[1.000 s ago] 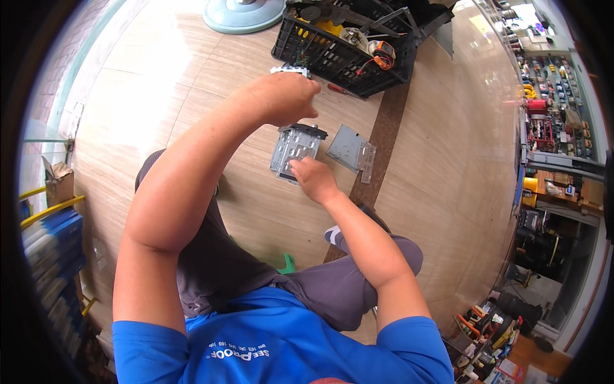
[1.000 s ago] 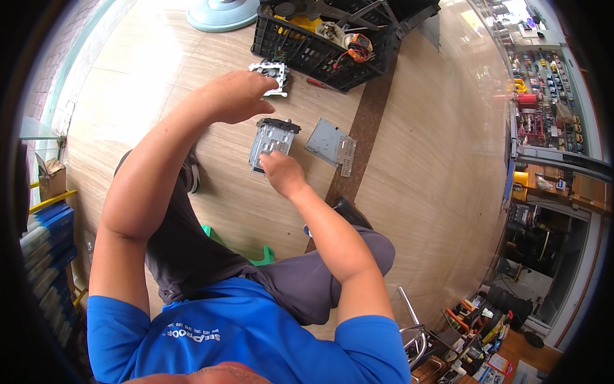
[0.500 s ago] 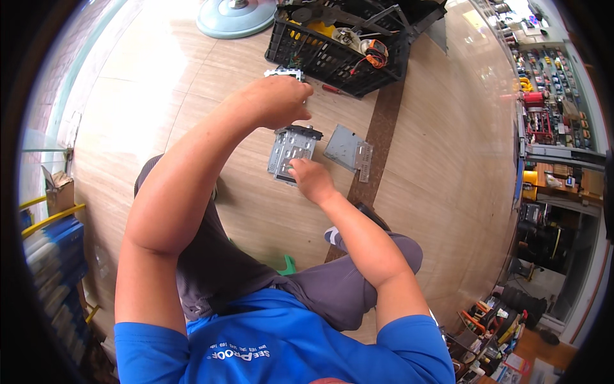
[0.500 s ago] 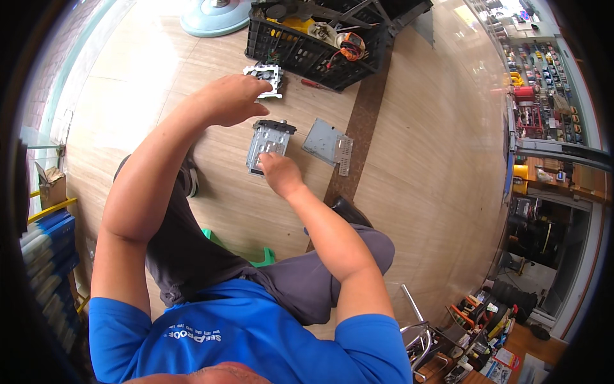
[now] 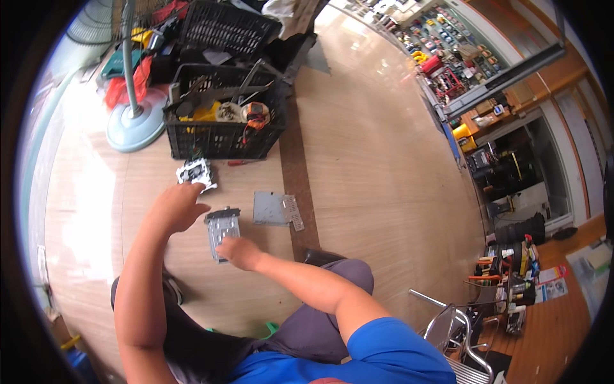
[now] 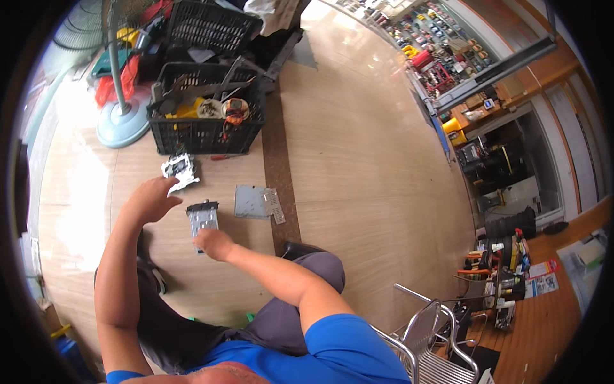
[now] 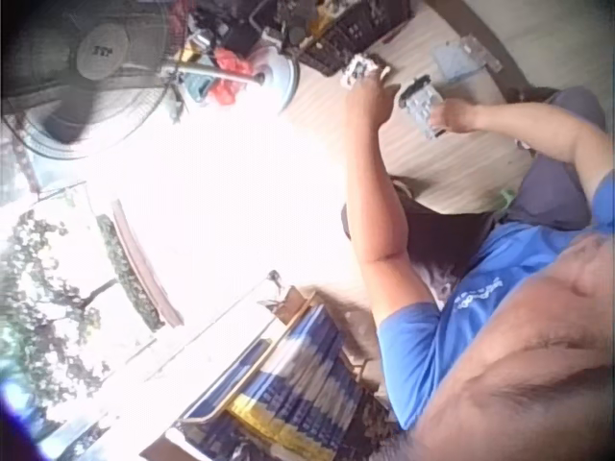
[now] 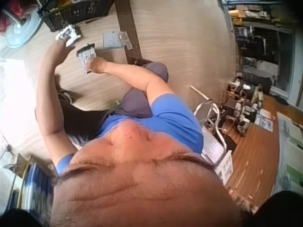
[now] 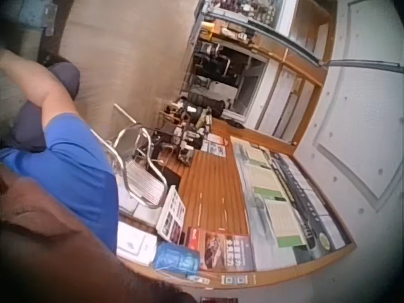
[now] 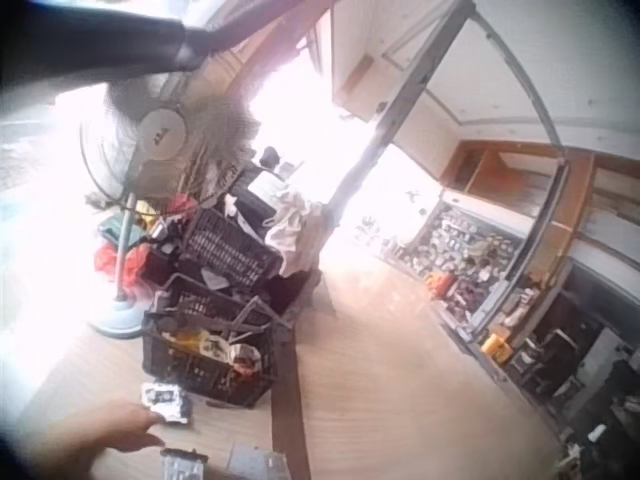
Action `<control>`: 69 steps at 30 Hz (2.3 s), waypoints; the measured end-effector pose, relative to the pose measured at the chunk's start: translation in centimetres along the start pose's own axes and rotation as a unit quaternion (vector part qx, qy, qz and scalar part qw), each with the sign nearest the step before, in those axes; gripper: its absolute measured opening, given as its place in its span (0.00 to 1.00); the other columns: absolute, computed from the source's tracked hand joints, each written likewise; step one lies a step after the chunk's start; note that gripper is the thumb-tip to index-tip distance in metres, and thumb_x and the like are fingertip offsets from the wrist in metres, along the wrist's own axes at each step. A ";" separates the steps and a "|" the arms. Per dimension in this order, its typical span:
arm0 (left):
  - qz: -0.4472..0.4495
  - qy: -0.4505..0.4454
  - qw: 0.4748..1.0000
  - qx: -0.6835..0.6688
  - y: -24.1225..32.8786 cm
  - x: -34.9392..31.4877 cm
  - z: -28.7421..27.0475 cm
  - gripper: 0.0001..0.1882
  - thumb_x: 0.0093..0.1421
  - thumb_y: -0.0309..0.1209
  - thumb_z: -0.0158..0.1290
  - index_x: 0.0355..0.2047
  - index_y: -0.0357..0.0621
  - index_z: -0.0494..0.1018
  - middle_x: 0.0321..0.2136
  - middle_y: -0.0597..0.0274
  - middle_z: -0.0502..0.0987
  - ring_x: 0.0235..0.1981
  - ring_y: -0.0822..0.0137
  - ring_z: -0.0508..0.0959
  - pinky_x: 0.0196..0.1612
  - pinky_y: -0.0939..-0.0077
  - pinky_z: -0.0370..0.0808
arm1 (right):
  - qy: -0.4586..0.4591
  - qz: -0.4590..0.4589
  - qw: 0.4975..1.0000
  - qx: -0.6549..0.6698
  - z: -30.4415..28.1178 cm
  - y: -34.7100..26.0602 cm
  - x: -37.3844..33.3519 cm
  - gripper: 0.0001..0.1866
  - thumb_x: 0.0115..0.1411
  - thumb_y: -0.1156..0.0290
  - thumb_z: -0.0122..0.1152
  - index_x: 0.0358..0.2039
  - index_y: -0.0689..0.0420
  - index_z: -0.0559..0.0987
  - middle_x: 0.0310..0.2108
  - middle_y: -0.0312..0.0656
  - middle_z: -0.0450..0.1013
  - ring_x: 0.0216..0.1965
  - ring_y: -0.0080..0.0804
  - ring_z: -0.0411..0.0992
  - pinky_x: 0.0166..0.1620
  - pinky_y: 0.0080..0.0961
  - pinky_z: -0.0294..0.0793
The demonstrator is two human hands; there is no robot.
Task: The person uses a screwdriver to remove screws and disassemble a silver metal electronic component. They remove internal plates and circuit boards from the casing by hand on the floor.
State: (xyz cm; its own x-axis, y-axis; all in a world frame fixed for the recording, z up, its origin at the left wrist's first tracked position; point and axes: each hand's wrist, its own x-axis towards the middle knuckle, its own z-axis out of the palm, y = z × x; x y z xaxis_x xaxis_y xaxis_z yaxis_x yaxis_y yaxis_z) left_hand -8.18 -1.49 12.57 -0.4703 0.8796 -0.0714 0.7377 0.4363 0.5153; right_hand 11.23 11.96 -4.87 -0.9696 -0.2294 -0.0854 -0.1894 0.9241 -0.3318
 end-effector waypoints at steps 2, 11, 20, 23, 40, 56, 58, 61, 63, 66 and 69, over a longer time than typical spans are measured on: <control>-0.019 -0.039 0.999 0.012 0.4 0.1 -0.1 0.20 0.58 0.39 0.60 0.45 0.38 0.74 0.39 0.44 0.79 0.45 0.45 0.78 0.48 0.53 0.73 | 0.022 0.069 0.989 0.131 -0.1 -0.8 -0.1 0.07 0.62 0.67 0.57 0.36 0.57 0.77 0.38 0.46 0.75 0.43 0.45 0.75 0.44 0.40 0.77; -0.033 -0.068 0.997 0.006 0.9 0.2 -0.2 0.23 0.59 0.36 0.60 0.52 0.40 0.73 0.45 0.44 0.78 0.49 0.45 0.76 0.52 0.55 0.72 | 0.011 0.127 0.978 0.167 0.9 0.1 -0.6 0.15 0.62 0.62 0.59 0.47 0.54 0.79 0.38 0.50 0.77 0.42 0.51 0.76 0.45 0.44 0.74; -0.027 -0.053 0.998 -0.002 0.4 0.0 -0.2 0.22 0.58 0.36 0.60 0.50 0.39 0.73 0.44 0.44 0.78 0.49 0.45 0.76 0.52 0.55 0.72 | 0.003 0.096 0.974 0.203 0.7 -0.4 0.2 0.14 0.64 0.62 0.56 0.48 0.51 0.80 0.37 0.50 0.76 0.41 0.51 0.74 0.46 0.43 0.73; -0.029 -0.057 0.998 -0.004 0.7 0.1 -0.3 0.22 0.58 0.36 0.60 0.50 0.39 0.73 0.44 0.44 0.78 0.49 0.45 0.76 0.52 0.55 0.72 | -0.001 0.096 0.971 0.217 0.6 -0.3 0.0 0.14 0.64 0.62 0.55 0.46 0.53 0.81 0.37 0.51 0.76 0.41 0.51 0.74 0.46 0.42 0.73; -0.050 -0.076 0.996 -0.008 1.2 0.3 -0.7 0.24 0.58 0.36 0.60 0.52 0.38 0.73 0.47 0.44 0.78 0.51 0.46 0.76 0.54 0.57 0.72 | -0.009 0.134 0.973 0.190 -0.4 -0.9 0.1 0.17 0.62 0.60 0.59 0.46 0.56 0.80 0.40 0.52 0.78 0.43 0.53 0.75 0.47 0.43 0.74; -0.026 -0.042 0.999 -0.001 0.8 -0.1 -0.4 0.20 0.58 0.37 0.60 0.47 0.39 0.75 0.41 0.44 0.80 0.46 0.47 0.78 0.49 0.55 0.74 | -0.023 0.194 0.944 0.265 -1.4 -1.4 0.3 0.15 0.63 0.62 0.56 0.44 0.58 0.80 0.38 0.54 0.78 0.43 0.54 0.76 0.48 0.43 0.74; -0.028 -0.041 0.999 -0.003 0.9 0.0 -0.3 0.20 0.58 0.37 0.60 0.47 0.39 0.76 0.41 0.45 0.80 0.46 0.47 0.78 0.49 0.55 0.74 | -0.031 0.215 0.937 0.274 -1.4 -1.1 0.1 0.15 0.63 0.62 0.56 0.44 0.58 0.79 0.38 0.53 0.78 0.43 0.54 0.75 0.48 0.43 0.74; -0.020 -0.045 0.999 0.001 1.1 0.2 -0.3 0.20 0.58 0.38 0.60 0.47 0.39 0.75 0.40 0.45 0.80 0.46 0.47 0.78 0.49 0.56 0.74 | -0.015 0.178 0.950 0.254 -0.3 -0.4 -0.3 0.14 0.64 0.63 0.56 0.45 0.57 0.79 0.39 0.53 0.78 0.44 0.54 0.75 0.48 0.43 0.74; -0.017 -0.045 0.999 0.008 0.8 0.2 0.0 0.20 0.58 0.38 0.60 0.46 0.39 0.75 0.40 0.45 0.80 0.46 0.47 0.78 0.49 0.56 0.74 | 0.020 0.114 0.969 0.217 -0.1 -0.6 -0.1 0.14 0.64 0.62 0.56 0.44 0.57 0.80 0.39 0.53 0.78 0.44 0.53 0.75 0.47 0.43 0.73; -0.018 -0.047 0.999 0.006 0.8 0.1 0.0 0.20 0.58 0.38 0.60 0.47 0.39 0.75 0.40 0.45 0.80 0.46 0.47 0.78 0.49 0.56 0.74 | -0.058 0.128 0.962 0.232 -1.5 -1.3 0.3 0.14 0.64 0.62 0.55 0.44 0.57 0.80 0.39 0.52 0.78 0.45 0.52 0.75 0.47 0.43 0.73; -0.010 -0.040 0.999 0.004 0.6 0.3 0.4 0.21 0.58 0.38 0.60 0.48 0.39 0.75 0.41 0.45 0.80 0.47 0.48 0.78 0.50 0.56 0.74 | -0.055 0.113 0.967 0.222 -0.4 -0.6 0.2 0.15 0.64 0.60 0.56 0.43 0.58 0.80 0.37 0.53 0.78 0.42 0.53 0.76 0.46 0.44 0.73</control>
State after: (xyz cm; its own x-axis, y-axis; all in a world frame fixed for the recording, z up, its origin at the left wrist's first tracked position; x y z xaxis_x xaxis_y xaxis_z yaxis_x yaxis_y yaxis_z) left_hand -7.67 -0.91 12.57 -0.4443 0.8832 -0.1502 0.7327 0.4547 0.5064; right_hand 11.07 11.48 -4.30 -0.9514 -0.0912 -0.2941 0.1337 0.7382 -0.6612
